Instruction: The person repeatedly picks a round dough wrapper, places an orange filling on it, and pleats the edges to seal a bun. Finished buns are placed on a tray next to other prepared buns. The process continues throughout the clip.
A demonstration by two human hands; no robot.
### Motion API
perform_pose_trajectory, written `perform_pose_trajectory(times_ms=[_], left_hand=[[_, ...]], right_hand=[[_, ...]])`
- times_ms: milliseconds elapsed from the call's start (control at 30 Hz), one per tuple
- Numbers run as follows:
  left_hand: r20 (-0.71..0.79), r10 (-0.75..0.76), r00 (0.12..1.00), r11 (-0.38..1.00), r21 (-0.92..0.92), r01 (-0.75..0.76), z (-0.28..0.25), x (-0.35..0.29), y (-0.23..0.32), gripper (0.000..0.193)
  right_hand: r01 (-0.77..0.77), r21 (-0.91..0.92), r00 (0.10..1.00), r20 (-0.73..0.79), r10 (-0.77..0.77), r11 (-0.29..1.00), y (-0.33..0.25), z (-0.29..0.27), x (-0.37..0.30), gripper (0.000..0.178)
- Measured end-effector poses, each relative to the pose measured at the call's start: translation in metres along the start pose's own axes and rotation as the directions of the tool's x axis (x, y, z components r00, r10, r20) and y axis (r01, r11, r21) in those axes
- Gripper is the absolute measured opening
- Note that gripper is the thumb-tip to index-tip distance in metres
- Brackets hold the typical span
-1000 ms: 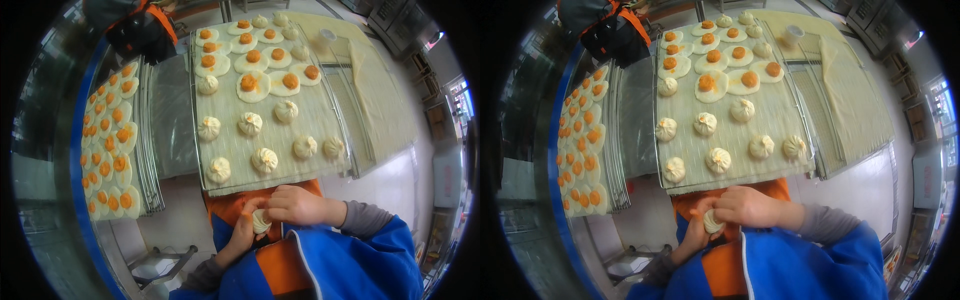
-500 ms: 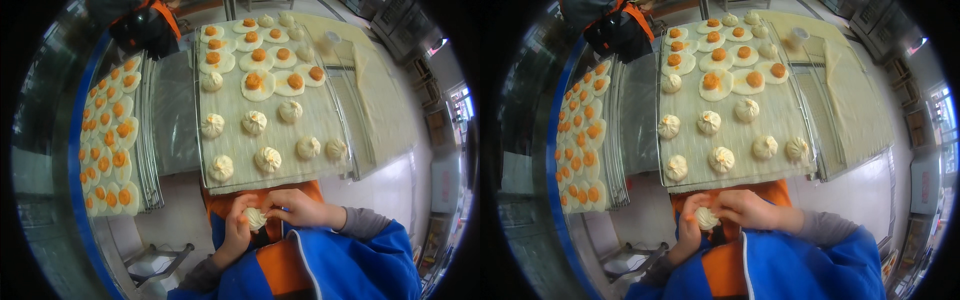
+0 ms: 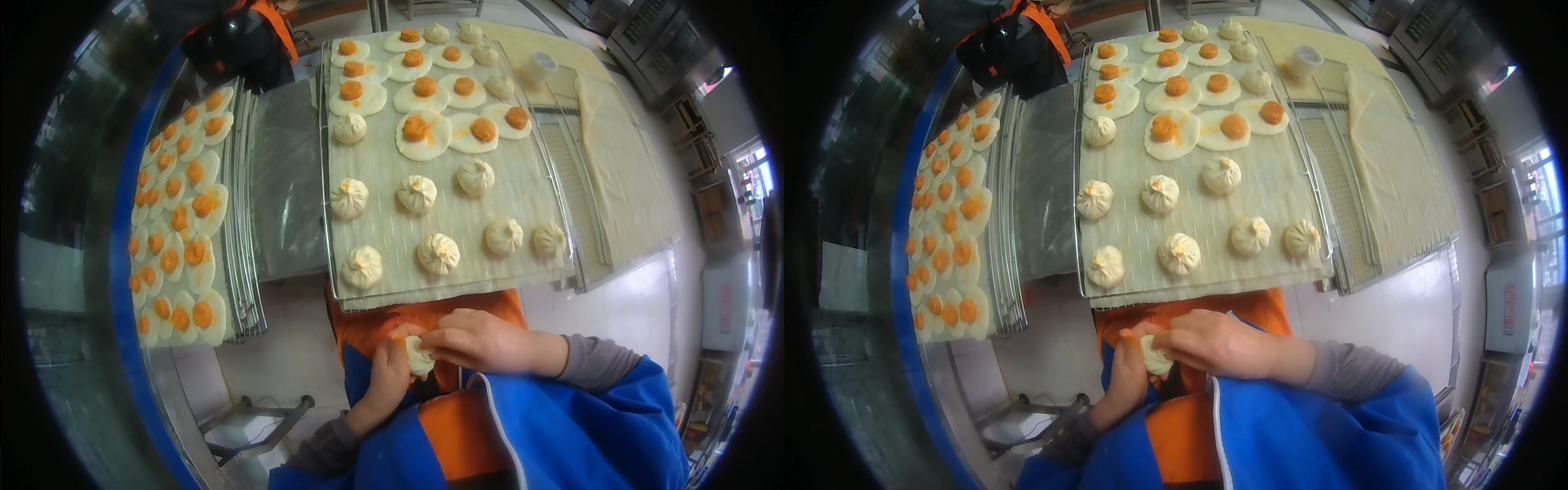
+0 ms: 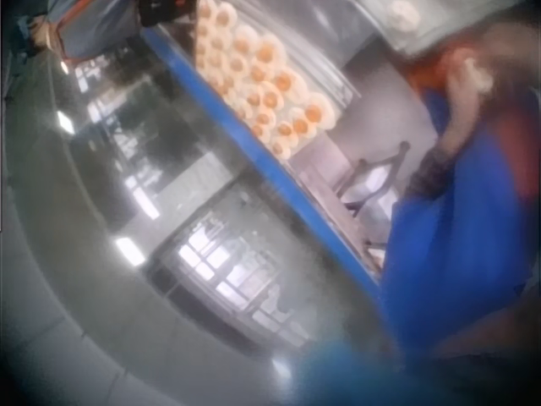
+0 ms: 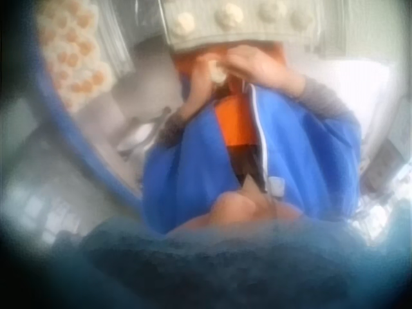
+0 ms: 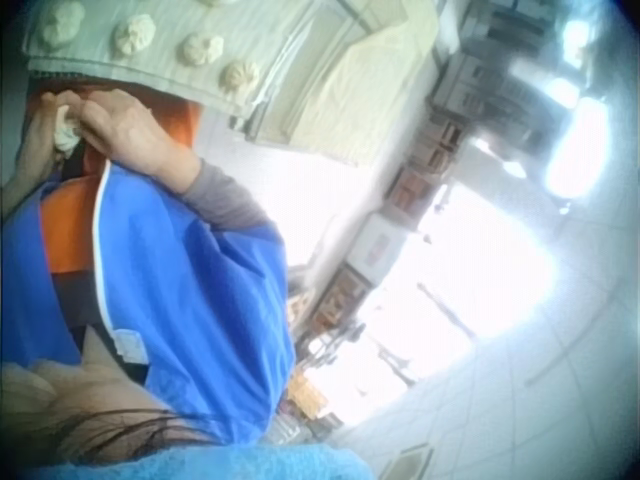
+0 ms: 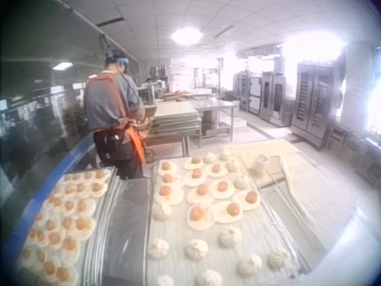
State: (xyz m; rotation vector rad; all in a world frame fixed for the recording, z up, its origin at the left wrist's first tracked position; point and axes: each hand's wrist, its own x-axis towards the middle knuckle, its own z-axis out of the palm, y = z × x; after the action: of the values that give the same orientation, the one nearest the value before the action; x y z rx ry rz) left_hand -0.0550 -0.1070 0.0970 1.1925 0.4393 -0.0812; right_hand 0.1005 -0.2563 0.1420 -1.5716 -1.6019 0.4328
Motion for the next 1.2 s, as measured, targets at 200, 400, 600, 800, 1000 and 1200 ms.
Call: perform_pose_trajectory(times_ms=[200, 400, 600, 800, 1000, 1200], left_hand=[[0.099, -0.307, 0.946, 0.934, -0.158, 0.32, -0.003, 0.005, 0.008, 0.074], [0.016, -0.161, 0.987, 0.967, -0.199, 0.161, 0.013, 0.002, 0.006, 0.065], [-0.179, 0.299, 0.938, 0.939, -0.119, -0.322, 0.029, 0.009, 0.006, 0.056], [-0.186, 0.344, 0.92, 0.88, -0.276, -0.385, 0.049, 0.028, 0.034, 0.069], [-0.207, 0.14, 0.968, 0.888, -0.406, -0.215, 0.055, 0.052, 0.07, 0.069], [-0.137, 0.163, 0.977, 0.873, -0.442, -0.208, 0.039, 0.068, 0.096, 0.069]], right_hand=[[0.019, 0.124, 0.999, 0.042, -0.024, 0.992, -0.003, -0.004, 0.002, 0.022], [0.032, -0.027, 0.998, 0.062, -0.03, 0.999, -0.002, -0.008, 0.001, 0.025], [-0.277, 0.294, 0.947, -0.074, 0.311, 0.915, -0.016, -0.016, 0.011, 0.023], [0.033, -0.19, 0.992, -0.117, -0.056, 0.981, -0.018, -0.052, 0.029, 0.026], [0.105, -0.356, 0.99, -0.047, -0.13, 0.928, -0.016, -0.082, 0.04, 0.028], [-0.316, -0.172, 0.893, -0.386, 0.232, 0.933, 0.059, -0.155, 0.064, 0.032]])
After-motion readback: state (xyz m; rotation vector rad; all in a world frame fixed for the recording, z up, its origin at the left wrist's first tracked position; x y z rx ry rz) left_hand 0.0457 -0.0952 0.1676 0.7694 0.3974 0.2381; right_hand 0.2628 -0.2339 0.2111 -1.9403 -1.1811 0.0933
